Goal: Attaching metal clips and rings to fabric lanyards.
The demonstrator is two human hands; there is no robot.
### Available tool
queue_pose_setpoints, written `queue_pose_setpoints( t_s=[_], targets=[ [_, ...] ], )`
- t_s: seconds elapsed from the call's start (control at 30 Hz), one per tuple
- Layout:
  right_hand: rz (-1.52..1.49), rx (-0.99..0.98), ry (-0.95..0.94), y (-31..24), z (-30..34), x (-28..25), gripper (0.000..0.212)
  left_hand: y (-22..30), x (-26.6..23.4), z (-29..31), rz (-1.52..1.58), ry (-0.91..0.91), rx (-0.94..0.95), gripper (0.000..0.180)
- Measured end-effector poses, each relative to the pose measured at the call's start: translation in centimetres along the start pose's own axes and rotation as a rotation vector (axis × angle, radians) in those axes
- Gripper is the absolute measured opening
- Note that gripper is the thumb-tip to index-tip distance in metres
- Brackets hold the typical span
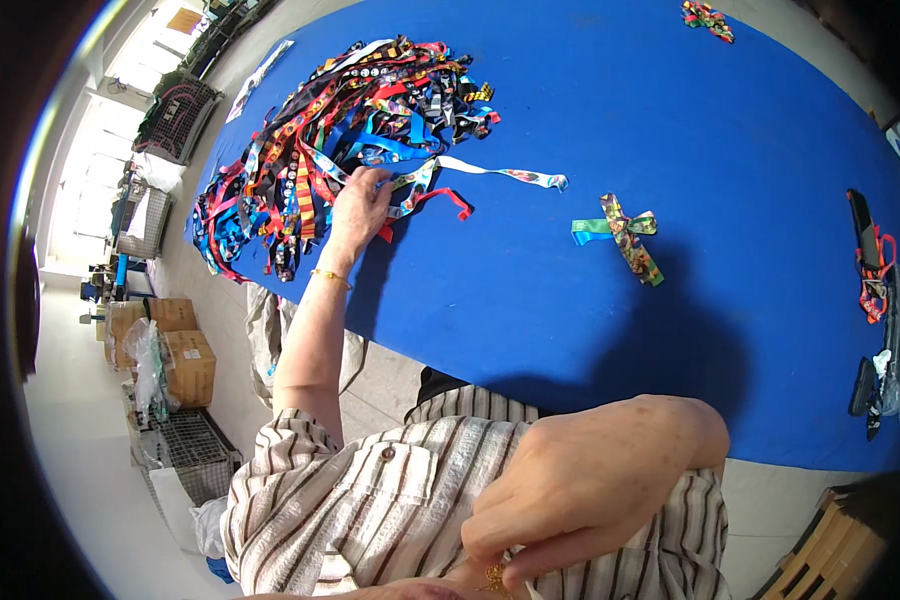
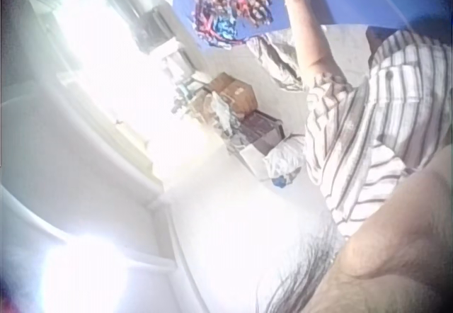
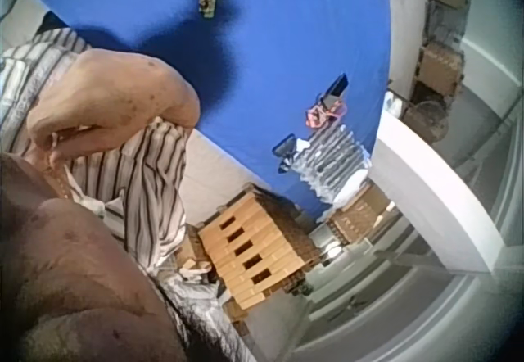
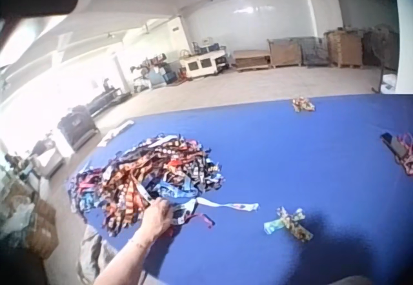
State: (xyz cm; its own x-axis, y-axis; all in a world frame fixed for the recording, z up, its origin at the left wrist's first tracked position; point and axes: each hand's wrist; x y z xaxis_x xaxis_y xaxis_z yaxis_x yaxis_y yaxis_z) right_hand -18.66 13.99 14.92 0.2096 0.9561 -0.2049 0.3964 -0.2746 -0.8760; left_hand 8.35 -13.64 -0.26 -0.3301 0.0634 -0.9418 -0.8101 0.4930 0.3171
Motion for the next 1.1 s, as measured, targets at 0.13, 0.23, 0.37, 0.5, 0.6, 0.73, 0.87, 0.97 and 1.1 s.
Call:
queue_pose_setpoints(
  t_s=[0.13,0.23,0.37,0.5,0.6,0.73,0.87,0.97,1.1],
  targets=[
    [0.027,0.034,0.007,-0.3,0.1,0.2,0.019,-0.7,2.2,-1.3,-0.118,-0.055,0.065,0.022],
    [0.037,0.022,0.007,-0.1,0.3,0.5,0.019,-1.7,2.7,-2.0,-0.050,-0.100,-0.005,0.019],
    [0.029,-0.021,0.096,-0.6,0.6,0.5,0.016,-0.8,1.8,-1.9,0.191,0.033,0.035,0.018],
    [-0.142,-0.146,0.408,-2.9,1.6,0.1,0.016,3.5,-1.7,-1.2,0.507,0.286,0.048,0.012],
    [-0.424,-0.615,0.456,-3.0,3.2,-0.7,0.019,10.1,-5.0,-0.7,0.762,0.333,0.180,0.011],
    [-0.543,-0.717,0.410,-3.9,3.2,0.0,0.023,15.3,-7.2,1.8,0.824,0.454,0.443,0.011],
    [-0.572,-0.677,0.343,-4.6,2.4,0.0,0.024,18.4,-6.9,4.6,0.832,0.395,0.625,0.016],
    [-0.596,-0.616,0.308,-4.8,2.6,0.0,0.023,19.9,-5.7,4.2,0.729,0.363,0.681,0.014],
    [-0.611,-0.604,0.231,-4.6,3.0,-0.5,0.022,18.8,-3.8,4.5,0.854,0.250,0.544,0.016]
  ],
)
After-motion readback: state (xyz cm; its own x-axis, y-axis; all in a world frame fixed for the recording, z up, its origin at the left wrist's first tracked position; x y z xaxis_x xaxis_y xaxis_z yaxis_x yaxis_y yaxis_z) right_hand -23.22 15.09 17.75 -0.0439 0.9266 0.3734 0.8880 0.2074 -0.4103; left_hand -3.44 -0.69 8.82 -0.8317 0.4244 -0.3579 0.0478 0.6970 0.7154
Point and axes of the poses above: each hand's wrist, its own z-axis away from the middle knuckle, its own x-axis out of the palm, y = z × x, and after that the axes turned 10 degrees about -y, right-handed
